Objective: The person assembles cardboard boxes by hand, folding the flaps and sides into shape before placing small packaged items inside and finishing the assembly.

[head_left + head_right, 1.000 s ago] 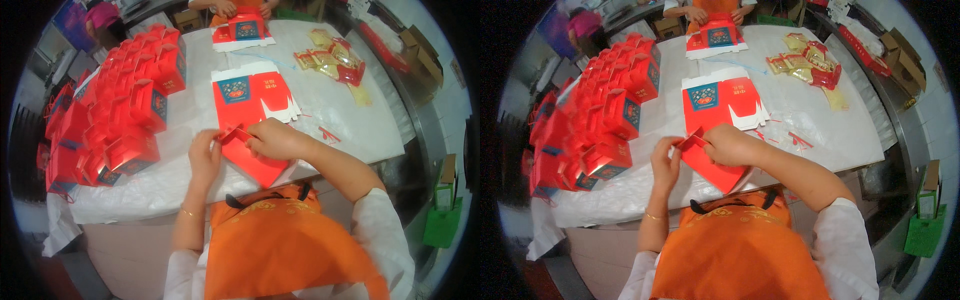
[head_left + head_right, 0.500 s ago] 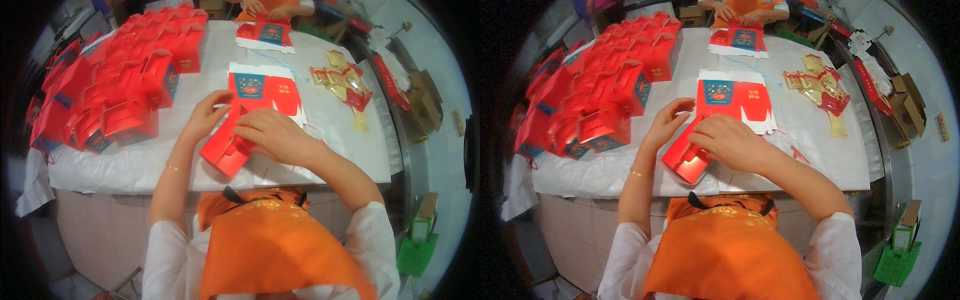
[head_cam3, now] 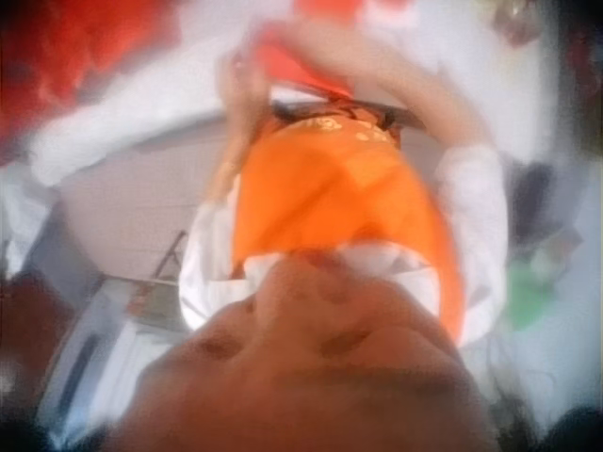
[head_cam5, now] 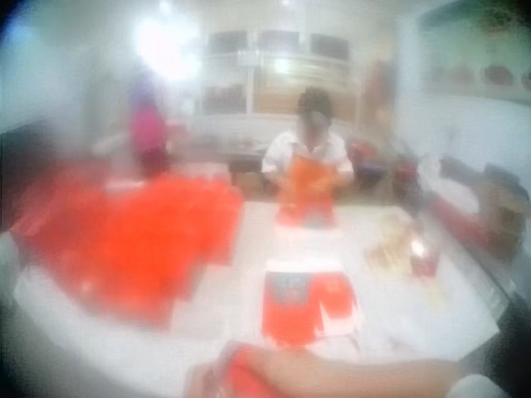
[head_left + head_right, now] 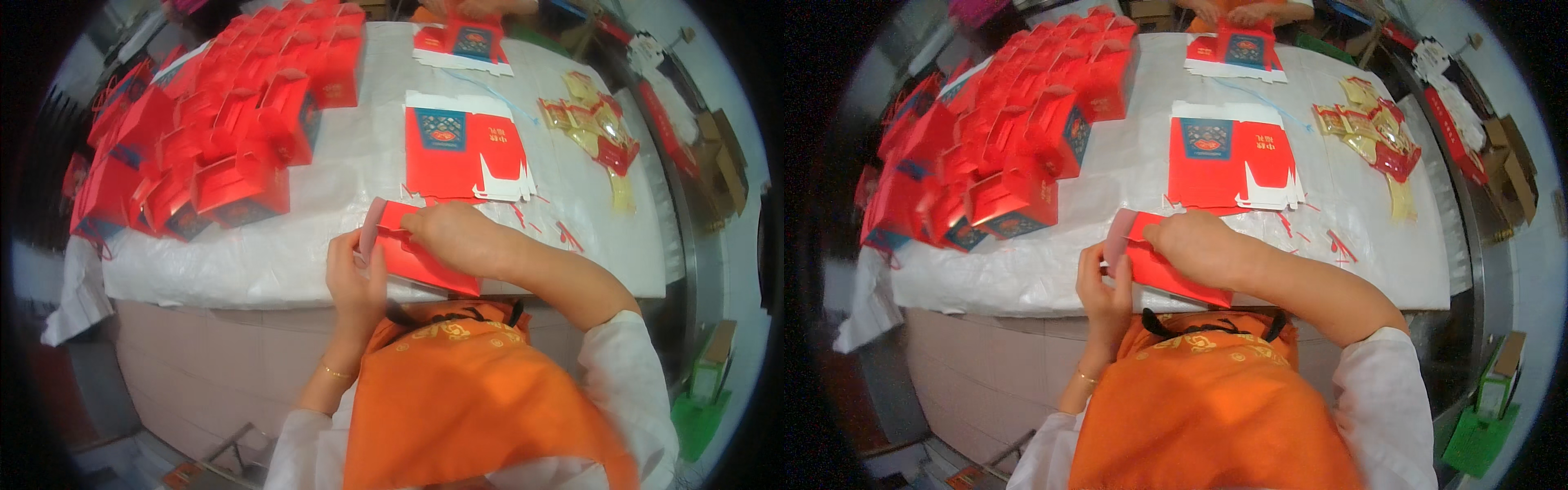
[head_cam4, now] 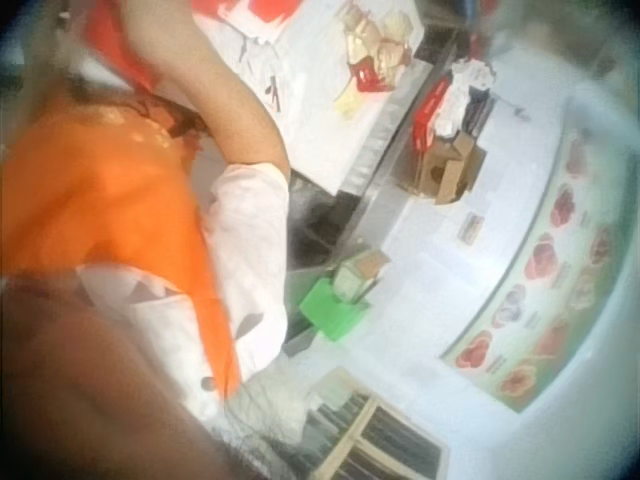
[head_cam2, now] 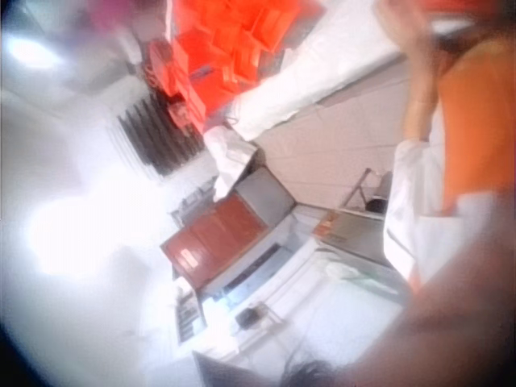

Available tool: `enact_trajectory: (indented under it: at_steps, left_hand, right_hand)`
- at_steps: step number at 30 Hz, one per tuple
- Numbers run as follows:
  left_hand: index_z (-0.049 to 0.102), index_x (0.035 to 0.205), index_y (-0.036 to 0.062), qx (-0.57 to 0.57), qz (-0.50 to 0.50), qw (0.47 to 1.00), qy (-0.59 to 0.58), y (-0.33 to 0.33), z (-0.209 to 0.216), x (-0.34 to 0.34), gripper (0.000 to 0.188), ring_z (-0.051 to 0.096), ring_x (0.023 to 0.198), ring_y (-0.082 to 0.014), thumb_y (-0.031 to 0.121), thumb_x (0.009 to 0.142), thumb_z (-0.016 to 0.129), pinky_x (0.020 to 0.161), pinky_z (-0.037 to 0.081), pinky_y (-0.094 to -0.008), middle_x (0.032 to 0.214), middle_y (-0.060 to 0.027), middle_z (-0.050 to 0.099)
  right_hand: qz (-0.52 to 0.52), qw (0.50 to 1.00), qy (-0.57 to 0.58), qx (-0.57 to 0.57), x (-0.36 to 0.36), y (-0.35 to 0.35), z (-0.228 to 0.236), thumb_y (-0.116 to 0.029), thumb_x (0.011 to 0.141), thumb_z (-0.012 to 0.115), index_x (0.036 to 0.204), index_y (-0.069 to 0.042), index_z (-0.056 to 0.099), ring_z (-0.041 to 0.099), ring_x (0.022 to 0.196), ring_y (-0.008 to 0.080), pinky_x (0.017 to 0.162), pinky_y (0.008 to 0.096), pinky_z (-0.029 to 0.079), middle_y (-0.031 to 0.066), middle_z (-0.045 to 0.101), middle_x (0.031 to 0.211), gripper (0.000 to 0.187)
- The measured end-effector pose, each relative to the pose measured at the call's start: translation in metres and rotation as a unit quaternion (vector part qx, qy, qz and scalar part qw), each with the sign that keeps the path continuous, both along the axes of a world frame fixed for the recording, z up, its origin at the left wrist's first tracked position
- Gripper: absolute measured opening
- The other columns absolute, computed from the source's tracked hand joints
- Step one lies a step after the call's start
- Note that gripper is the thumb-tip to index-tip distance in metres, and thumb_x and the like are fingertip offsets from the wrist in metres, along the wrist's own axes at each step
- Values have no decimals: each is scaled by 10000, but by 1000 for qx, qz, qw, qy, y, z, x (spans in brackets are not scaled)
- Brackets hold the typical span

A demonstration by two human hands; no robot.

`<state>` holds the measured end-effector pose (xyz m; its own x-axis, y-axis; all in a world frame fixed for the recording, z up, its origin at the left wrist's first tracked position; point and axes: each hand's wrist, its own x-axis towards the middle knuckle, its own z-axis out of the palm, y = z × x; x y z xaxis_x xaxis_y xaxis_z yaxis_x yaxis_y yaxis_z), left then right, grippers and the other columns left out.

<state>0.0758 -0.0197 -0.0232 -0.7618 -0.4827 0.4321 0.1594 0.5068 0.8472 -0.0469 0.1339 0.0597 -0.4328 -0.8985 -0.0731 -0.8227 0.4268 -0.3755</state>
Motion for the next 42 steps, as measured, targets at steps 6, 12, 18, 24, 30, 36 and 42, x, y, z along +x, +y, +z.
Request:
enact_trajectory:
  at_steps: [6,12,18,24,30,36,42]
  left_hand:
    - [658,865,-25,-98,34,995,-10,-1,-5,-25,103,529,634,-146,60,918,680,587,441,-272,753,-69,601]
    - [686,910,12,-83,50,995,-16,1,-13,-30,58,609,695,-209,67,904,702,644,488,-328,810,-89,659]
    - [710,946,-8,-89,64,994,5,8,-5,-33,80,633,736,-211,55,895,715,684,513,-329,855,-94,695]
    - [713,935,-4,-126,83,989,6,7,-6,-30,67,637,745,-214,18,876,737,692,521,-324,846,-93,687]
    - [708,970,-5,-184,77,979,40,11,-2,-30,97,650,765,-234,17,881,740,684,535,-337,893,-96,695]
    - [706,1059,-5,-224,52,972,44,9,0,-31,186,687,855,-271,-20,874,712,736,569,-349,991,-133,716]
    - [709,1093,-10,-199,-13,979,38,5,6,-32,233,659,857,-247,-48,867,665,775,525,-337,1018,-130,708]
  right_hand:
    - [-38,997,-39,-48,0,-10,2,-148,959,562,1088,20,605,678,795,395,674,477,525,222,678,824,215]
    - [-22,998,-14,-58,-9,-15,-15,-120,895,570,994,1,670,690,799,396,661,466,542,216,685,832,186]
    - [-29,997,-5,-70,-11,-15,-15,-106,853,592,850,-8,710,700,805,381,670,473,556,212,691,829,153]
    - [-26,995,-31,-87,-9,-12,-7,-117,839,601,839,0,707,701,817,378,677,476,557,207,694,829,157]
    - [-32,990,-73,-113,-6,-10,-2,-131,847,595,870,20,697,700,805,383,684,474,558,217,695,837,184]
    - [-34,994,-85,-57,-6,-11,-4,-178,867,571,954,-53,760,706,890,356,782,451,556,192,725,917,243]
    - [-33,996,-53,-71,-8,-11,-10,-157,874,592,903,-12,738,705,852,371,730,463,561,212,708,880,208]
